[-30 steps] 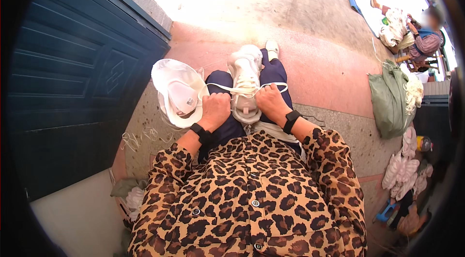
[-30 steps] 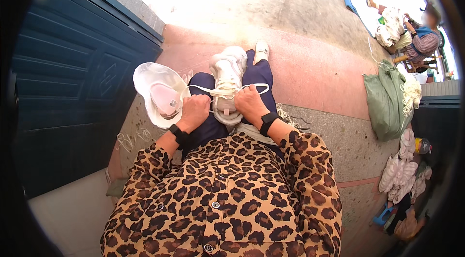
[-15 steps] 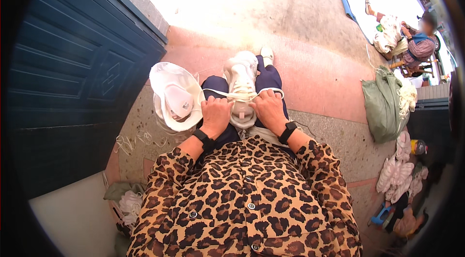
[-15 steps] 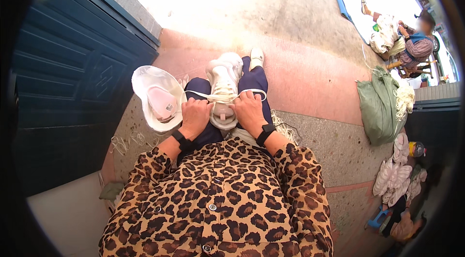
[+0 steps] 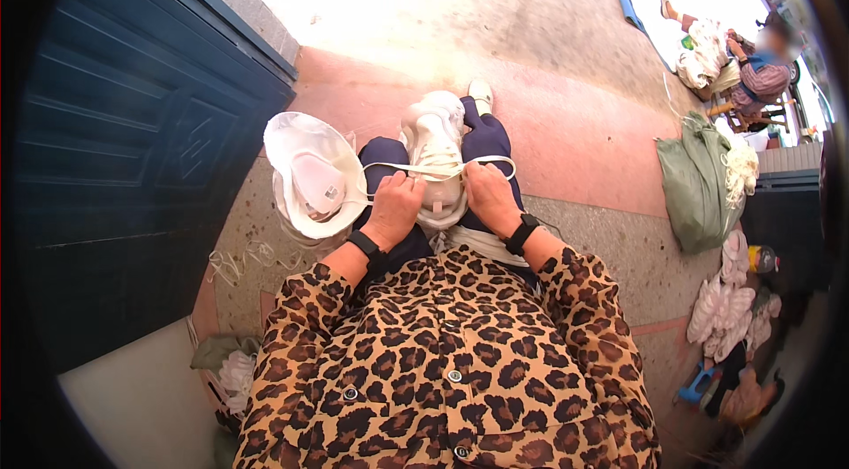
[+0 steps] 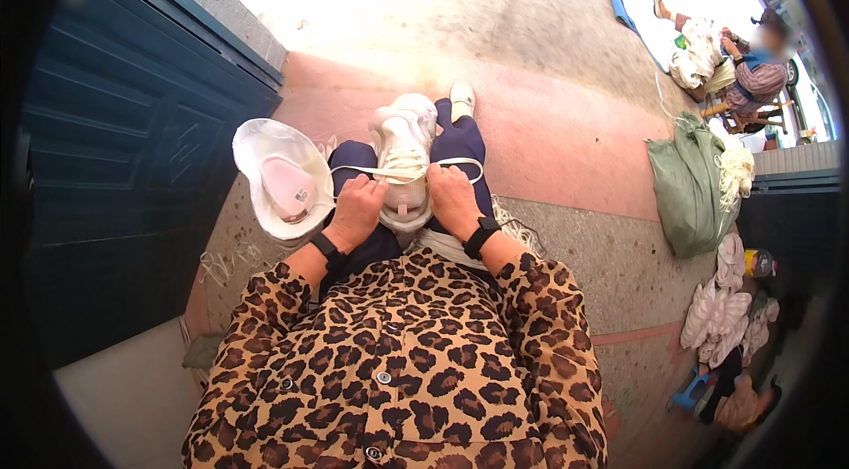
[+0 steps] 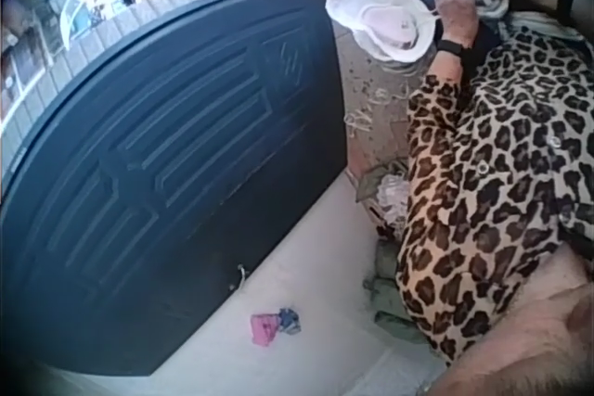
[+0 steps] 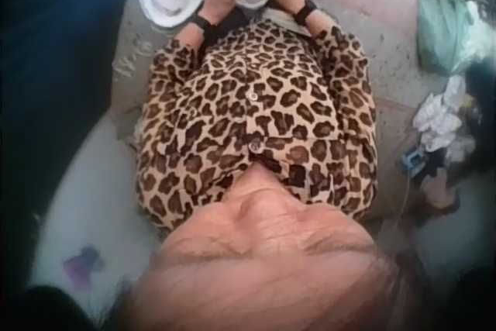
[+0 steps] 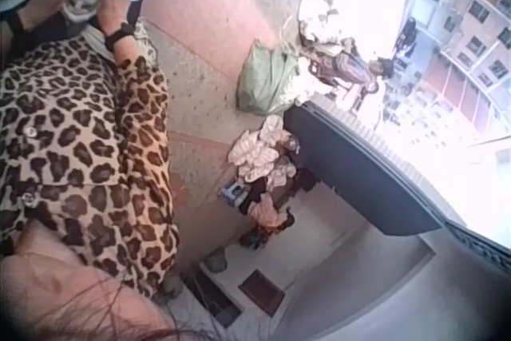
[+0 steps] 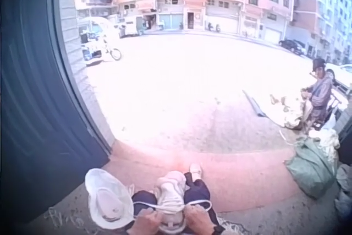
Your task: The recorder is threading laces into a white sneaker held in their lap.
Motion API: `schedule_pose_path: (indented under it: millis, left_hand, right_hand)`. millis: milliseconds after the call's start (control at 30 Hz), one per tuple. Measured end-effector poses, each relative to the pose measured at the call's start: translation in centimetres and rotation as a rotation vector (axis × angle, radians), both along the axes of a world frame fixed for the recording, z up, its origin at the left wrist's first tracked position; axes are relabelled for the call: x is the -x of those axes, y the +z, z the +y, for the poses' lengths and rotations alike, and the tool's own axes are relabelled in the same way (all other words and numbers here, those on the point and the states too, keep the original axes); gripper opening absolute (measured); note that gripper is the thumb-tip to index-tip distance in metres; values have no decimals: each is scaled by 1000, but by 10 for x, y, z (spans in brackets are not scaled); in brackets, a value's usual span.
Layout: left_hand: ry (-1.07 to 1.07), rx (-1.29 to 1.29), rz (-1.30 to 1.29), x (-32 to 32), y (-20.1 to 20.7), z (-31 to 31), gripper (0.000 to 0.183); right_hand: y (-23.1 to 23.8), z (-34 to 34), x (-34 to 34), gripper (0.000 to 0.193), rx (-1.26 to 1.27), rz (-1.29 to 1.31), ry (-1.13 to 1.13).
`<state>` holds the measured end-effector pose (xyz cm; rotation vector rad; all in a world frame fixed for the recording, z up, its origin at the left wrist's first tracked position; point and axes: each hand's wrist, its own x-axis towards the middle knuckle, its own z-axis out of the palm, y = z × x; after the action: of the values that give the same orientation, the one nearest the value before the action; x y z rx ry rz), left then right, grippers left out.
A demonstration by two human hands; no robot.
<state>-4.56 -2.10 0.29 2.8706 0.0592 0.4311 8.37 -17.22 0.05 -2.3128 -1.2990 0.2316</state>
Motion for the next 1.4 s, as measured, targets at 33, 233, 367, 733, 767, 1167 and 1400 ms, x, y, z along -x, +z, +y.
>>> schedule_pose_path:
  millis: [33, 233, 367, 733, 767, 1167, 1400]
  left_hand:
    - [1, 2, 2, -1, 4, -2, 11]
    - [-84, -381, -72, -17, 30, -10, 6]
    - [7, 5, -52, -13, 21, -7, 7]
    - [333, 861, 119, -59, 61, 17, 12]
    - [289, 648, -69, -54, 70, 22, 12]
    - [1024, 1574, -198, 132, 33, 96, 40]
    - [699, 1853, -291, 127, 64, 49, 43]
  right_hand:
    - [-2, 0, 0, 8, 2, 2, 1]
    - [5, 5, 2, 10, 175, -392, 229]
    - [16, 10, 1, 8, 163, -367, 273]
    - [39, 45, -26, 19, -451, 250, -154]
    - [36, 47, -29, 23, -466, 192, -182]
    - [37, 51, 18, 25, -168, 783, 73]
    - [60, 103, 118, 35, -351, 603, 479]
